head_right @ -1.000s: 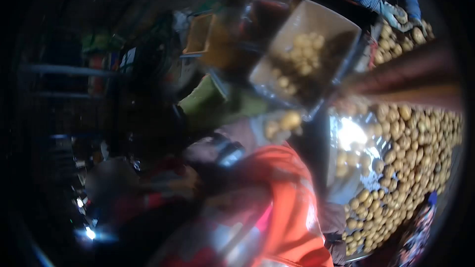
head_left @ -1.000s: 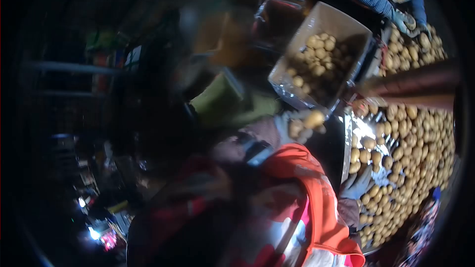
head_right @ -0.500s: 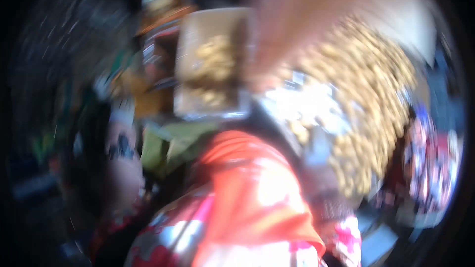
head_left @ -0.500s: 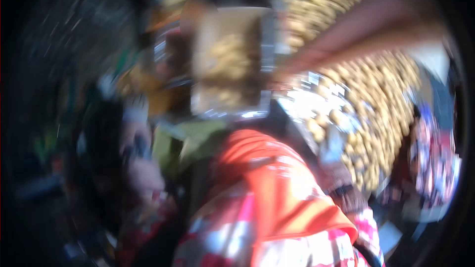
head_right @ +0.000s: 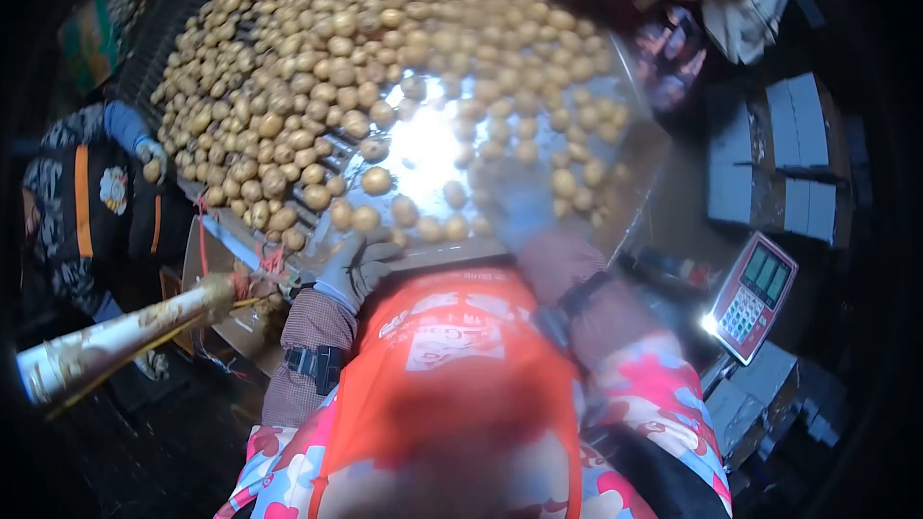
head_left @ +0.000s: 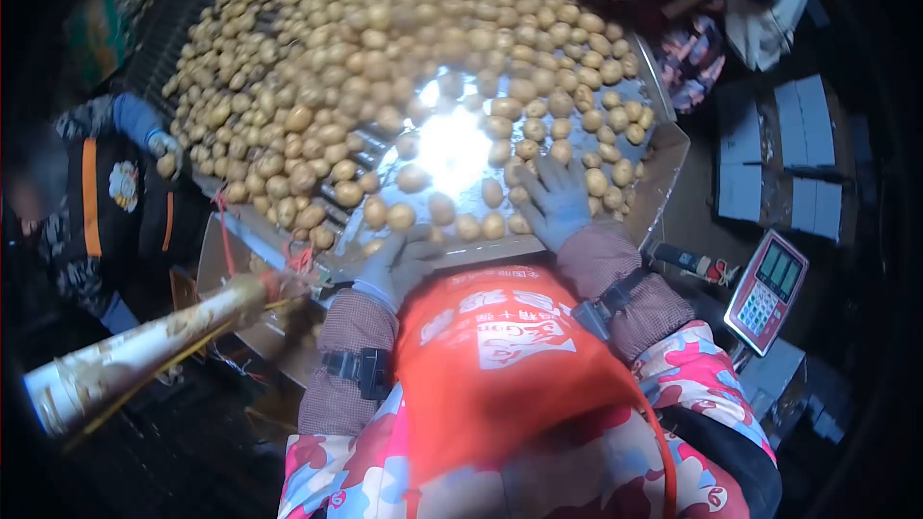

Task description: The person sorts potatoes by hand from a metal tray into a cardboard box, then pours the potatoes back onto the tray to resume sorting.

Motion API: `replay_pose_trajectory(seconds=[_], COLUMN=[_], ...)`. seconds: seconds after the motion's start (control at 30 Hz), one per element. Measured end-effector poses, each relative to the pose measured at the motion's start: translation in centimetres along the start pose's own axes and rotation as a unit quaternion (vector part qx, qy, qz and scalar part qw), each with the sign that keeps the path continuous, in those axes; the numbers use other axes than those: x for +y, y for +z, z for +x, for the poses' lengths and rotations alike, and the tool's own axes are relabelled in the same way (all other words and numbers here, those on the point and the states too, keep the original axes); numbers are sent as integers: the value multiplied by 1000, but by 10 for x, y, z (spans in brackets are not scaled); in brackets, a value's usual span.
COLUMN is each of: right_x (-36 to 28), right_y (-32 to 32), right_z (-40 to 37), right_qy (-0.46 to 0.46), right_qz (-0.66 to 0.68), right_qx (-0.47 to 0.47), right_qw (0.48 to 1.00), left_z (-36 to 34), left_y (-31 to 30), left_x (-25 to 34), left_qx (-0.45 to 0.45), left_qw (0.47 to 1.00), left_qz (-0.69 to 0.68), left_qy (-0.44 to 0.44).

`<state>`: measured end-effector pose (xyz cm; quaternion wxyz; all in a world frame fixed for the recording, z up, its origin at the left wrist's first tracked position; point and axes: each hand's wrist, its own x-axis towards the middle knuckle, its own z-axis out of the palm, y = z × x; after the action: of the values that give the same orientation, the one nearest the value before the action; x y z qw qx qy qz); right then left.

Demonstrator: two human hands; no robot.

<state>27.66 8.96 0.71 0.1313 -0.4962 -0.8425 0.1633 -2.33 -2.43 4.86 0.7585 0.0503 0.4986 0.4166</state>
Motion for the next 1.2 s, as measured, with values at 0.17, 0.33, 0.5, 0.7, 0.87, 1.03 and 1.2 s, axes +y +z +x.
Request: replay_pose_trajectory(seconds=[0.17,0.33,0.5,0.7,0.87,1.03,1.2], right_x=[105,197,131,63,57,174,294], right_y=[0,-55,-49,45,-8,-50,-50], right_z=[-35,88,210,162,65,70,147], right_qy=[105,1,134,19,-33,147,103], right_qz=[-115,-96,-282,-165,-15,59,-152], right_qx=[106,177,-43,83,-53,39,11], right_qw=[982,979,949,983,998,987,983], left_z=[41,46,47,59,58,56,55], left_y=[-18,-13,6,-8,-18,18,1], left_x=[-11,-6,-4,-11,-13,-5,-12], left_qx=[75,131,215,241,204,279,267], left_qw=[997,989,974,965,972,954,963], left_qz=[-28,2,10,-57,-85,-92,-35], left_qy=[-20,-62,-68,-87,-81,-55,-36])
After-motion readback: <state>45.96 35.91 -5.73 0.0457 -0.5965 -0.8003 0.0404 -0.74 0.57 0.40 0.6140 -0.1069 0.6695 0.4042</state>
